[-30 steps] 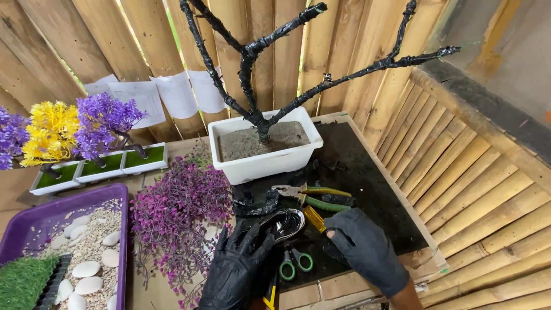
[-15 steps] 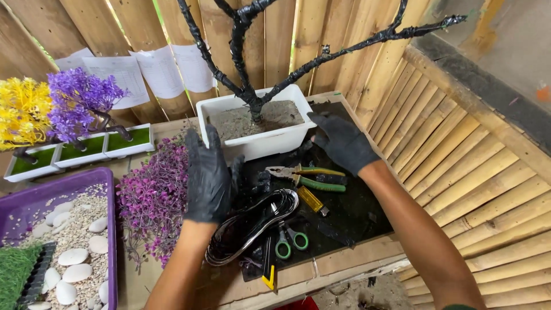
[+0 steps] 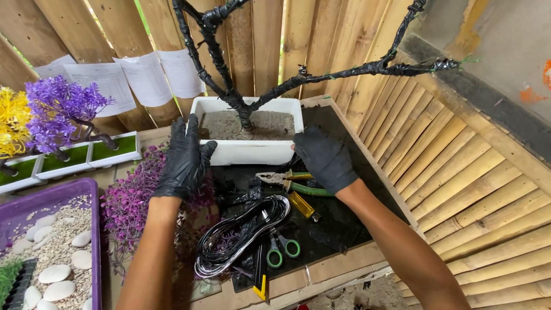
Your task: The person shapes the branches of a small tree in a white pot using black gloves. They wrap wire around the branches to secure their position and use a yellow utility knife to trim the wire. The person then sets down the tools and adjusts the pot on the work surface.
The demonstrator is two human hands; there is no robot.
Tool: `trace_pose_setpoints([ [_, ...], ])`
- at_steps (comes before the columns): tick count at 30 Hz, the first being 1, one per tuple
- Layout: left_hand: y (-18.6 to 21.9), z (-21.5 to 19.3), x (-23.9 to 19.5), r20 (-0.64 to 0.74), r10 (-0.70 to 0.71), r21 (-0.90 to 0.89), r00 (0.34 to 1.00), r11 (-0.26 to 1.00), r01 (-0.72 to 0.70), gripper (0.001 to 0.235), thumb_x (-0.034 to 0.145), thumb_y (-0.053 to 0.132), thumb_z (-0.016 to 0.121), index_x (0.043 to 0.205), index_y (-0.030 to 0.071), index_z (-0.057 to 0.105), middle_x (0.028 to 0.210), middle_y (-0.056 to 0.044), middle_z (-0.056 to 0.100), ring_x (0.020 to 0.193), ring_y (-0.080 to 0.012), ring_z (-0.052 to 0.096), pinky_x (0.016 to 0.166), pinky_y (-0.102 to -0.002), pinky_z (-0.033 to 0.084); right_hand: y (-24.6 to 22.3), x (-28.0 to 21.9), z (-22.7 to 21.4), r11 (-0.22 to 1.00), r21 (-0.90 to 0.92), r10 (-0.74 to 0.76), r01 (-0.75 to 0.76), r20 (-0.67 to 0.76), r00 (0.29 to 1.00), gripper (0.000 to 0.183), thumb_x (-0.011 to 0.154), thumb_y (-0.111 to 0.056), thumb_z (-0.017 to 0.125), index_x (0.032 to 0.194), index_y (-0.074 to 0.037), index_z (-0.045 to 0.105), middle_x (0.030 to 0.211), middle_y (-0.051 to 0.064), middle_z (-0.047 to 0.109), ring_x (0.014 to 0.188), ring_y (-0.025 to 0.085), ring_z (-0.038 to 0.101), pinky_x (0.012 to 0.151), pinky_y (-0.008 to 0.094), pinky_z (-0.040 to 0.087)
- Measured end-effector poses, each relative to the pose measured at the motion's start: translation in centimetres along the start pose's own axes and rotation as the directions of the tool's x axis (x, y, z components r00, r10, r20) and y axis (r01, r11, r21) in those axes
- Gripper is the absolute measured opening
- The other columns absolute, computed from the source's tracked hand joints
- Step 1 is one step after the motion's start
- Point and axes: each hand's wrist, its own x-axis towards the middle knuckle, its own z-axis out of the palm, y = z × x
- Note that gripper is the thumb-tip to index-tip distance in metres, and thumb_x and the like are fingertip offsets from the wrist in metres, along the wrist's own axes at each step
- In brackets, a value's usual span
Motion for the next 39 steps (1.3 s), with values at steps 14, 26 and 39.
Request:
trace_pose_setpoints([
  [14,17.0,-4.1,1.6,-0.262,0.304,-0.081,0.916,0.939,-0.335,0.051,0.09,0.03,0.075,0.139,0.029,0.064,0.108,-0.005,0.063,0.106,-0.0346,0.065,0.087,-0.046,0.056,3.2,-0.7,2.8,0.985,0.159,0.085,-0.072,-0.072,0.994,0.041,0.104,-0.039,0.061,0.137,-0.015,0.063,0.12,0.009,0.071,0.11,0.024,0.066,0.102,0.032,0.05],
  [26,1.1,0.9,-0.6,-0.17,0.078,0.266,0.982,0.963,-0.03,0.054,0.091,0.042,0.07,0.131,0.006,0.065,0.116,-0.025,0.065,0.107,-0.0447,0.067,0.082,-0.054,0.059,9.7,-0.6,8.4,0.999,-0.01,0.039,-0.04,-0.076,0.996,0.045,0.105,-0.05,0.055,0.138,-0.021,0.064,0.134,0.007,0.067,0.123,0.024,0.063,0.112,0.037,0.048],
  [39,4.2,-1.1,-3.6,-0.057,-0.008,0.394,0.998,0.919,0.029,0.068,0.091,0.045,0.059,0.148,0.007,0.055,0.14,-0.023,0.063,0.114,-0.0419,0.067,0.088,-0.053,0.061,8.1,1.6,5.0,0.994,0.042,0.104,-0.098,-0.183,0.977,0.044,0.105,-0.043,0.063,0.133,-0.01,0.07,0.124,0.019,0.07,0.116,0.032,0.065,0.108,0.039,0.048],
])
